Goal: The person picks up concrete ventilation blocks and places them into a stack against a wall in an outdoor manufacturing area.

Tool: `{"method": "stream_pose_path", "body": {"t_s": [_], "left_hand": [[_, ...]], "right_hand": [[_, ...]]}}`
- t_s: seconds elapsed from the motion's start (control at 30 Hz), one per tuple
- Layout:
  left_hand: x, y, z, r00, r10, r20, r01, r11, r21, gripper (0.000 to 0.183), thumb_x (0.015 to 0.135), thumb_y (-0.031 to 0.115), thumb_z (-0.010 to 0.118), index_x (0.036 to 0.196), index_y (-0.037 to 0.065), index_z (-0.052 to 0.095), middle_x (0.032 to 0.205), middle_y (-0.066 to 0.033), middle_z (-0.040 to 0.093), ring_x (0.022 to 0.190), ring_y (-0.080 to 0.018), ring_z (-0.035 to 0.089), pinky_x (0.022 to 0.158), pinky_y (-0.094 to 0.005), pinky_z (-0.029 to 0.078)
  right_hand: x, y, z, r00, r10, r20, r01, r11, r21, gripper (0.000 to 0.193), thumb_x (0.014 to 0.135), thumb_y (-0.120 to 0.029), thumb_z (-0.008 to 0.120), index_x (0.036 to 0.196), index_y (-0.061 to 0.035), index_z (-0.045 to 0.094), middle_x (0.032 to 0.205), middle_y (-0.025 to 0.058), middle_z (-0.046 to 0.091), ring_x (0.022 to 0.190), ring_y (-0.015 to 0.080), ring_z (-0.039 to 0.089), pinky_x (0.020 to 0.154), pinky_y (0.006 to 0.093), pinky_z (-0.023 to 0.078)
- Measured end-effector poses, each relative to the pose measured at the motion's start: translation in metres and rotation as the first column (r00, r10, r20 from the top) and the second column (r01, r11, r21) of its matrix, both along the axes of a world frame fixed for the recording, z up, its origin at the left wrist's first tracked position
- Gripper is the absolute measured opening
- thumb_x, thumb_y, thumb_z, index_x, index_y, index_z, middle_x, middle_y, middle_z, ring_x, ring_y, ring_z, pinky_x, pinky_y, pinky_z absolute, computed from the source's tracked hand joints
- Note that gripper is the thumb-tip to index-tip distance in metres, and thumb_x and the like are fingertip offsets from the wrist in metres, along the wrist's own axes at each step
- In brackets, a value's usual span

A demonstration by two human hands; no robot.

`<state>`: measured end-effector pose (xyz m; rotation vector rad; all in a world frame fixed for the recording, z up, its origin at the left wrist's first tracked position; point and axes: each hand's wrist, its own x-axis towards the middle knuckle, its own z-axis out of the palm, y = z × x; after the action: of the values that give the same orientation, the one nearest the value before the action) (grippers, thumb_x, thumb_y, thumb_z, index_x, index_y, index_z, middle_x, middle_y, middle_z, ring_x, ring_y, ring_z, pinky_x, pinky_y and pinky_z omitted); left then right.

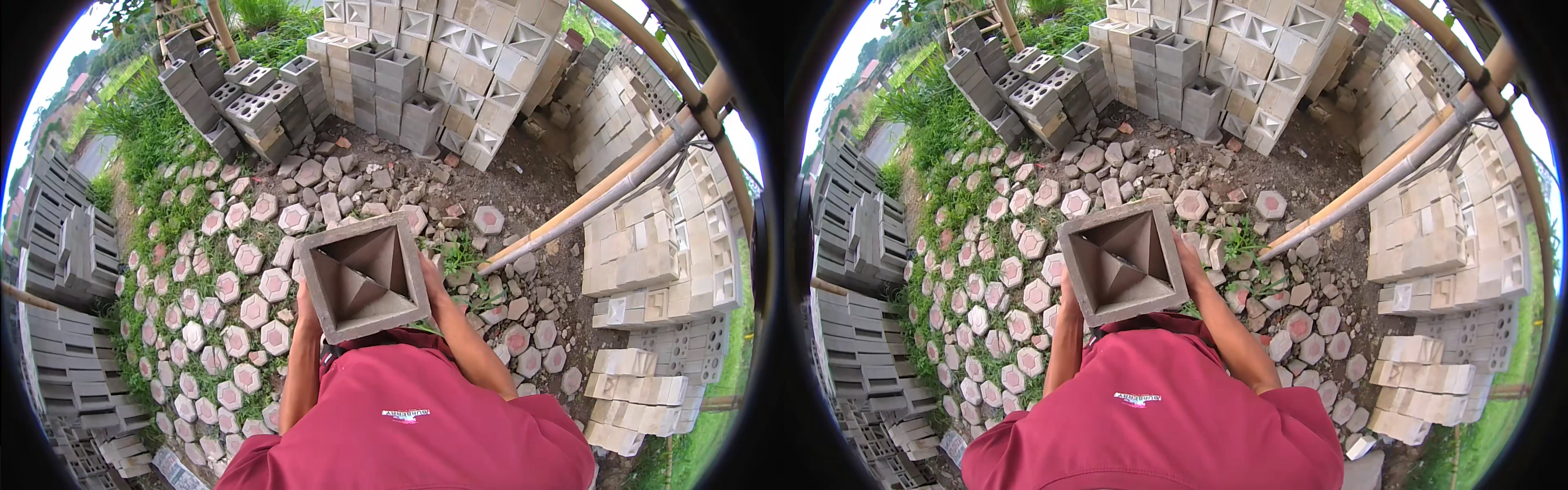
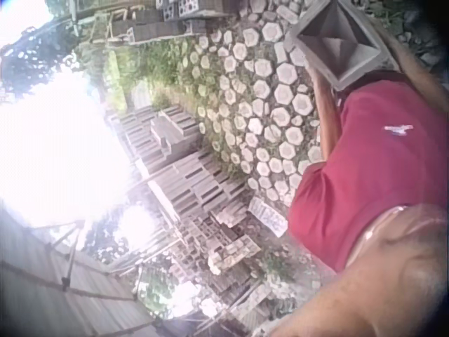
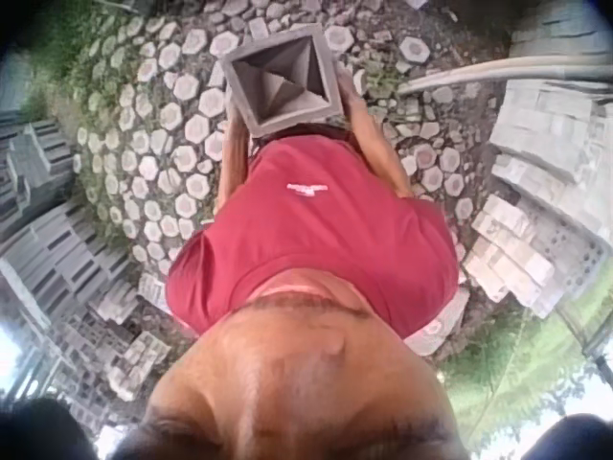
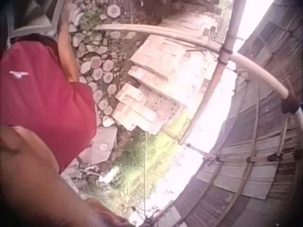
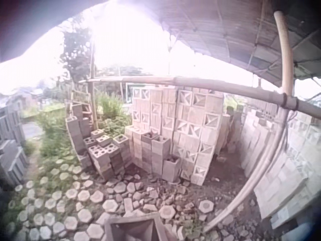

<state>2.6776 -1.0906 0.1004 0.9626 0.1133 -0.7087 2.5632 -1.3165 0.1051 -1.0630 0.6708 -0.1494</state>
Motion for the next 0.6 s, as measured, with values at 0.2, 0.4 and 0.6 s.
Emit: {"method": "stream_pose_path", "body": {"t_s": [0.2, 0.4, 0.6], "left_hand": [[0.149, -0.077, 0.017, 0.976, -0.216, 0.007, 0.216, 0.972, -0.093, 0.058, 0.091, 0.050, 0.036, 0.122, 0.003, 0.052, 0.113, -0.0108, 0.060, 0.099, -0.0235, 0.059, 0.086, -0.0366, 0.049], [0.252, -0.133, 0.016, 0.942, -0.334, -0.036, 0.332, 0.942, -0.057, 0.060, 0.093, 0.051, 0.032, 0.127, 0.005, 0.048, 0.118, -0.0115, 0.058, 0.103, -0.0241, 0.058, 0.088, -0.0364, 0.048], [0.323, -0.189, 0.020, 0.949, -0.312, -0.038, 0.314, 0.948, 0.051, 0.059, 0.092, 0.054, 0.036, 0.117, 0.004, 0.055, 0.101, -0.0086, 0.062, 0.086, -0.0194, 0.061, 0.075, -0.0323, 0.050]], "right_hand": [[0.122, -0.060, -0.001, 0.980, -0.159, 0.118, 0.151, 0.986, 0.071, 0.052, 0.096, -0.045, 0.040, 0.127, -0.0042, 0.052, 0.114, 0.0063, 0.060, 0.097, 0.0140, 0.058, 0.084, 0.0278, 0.046], [0.190, -0.095, 0.002, 0.953, -0.235, 0.193, 0.206, 0.966, 0.156, 0.047, 0.097, -0.037, 0.040, 0.130, -0.0045, 0.049, 0.116, 0.0065, 0.059, 0.100, 0.0148, 0.058, 0.087, 0.0286, 0.046], [0.258, -0.142, -0.034, 0.932, -0.335, 0.142, 0.256, 0.881, 0.397, 0.046, 0.098, -0.038, 0.039, 0.124, -0.0034, 0.053, 0.109, 0.0067, 0.062, 0.093, 0.0155, 0.061, 0.082, 0.0295, 0.049]]}}
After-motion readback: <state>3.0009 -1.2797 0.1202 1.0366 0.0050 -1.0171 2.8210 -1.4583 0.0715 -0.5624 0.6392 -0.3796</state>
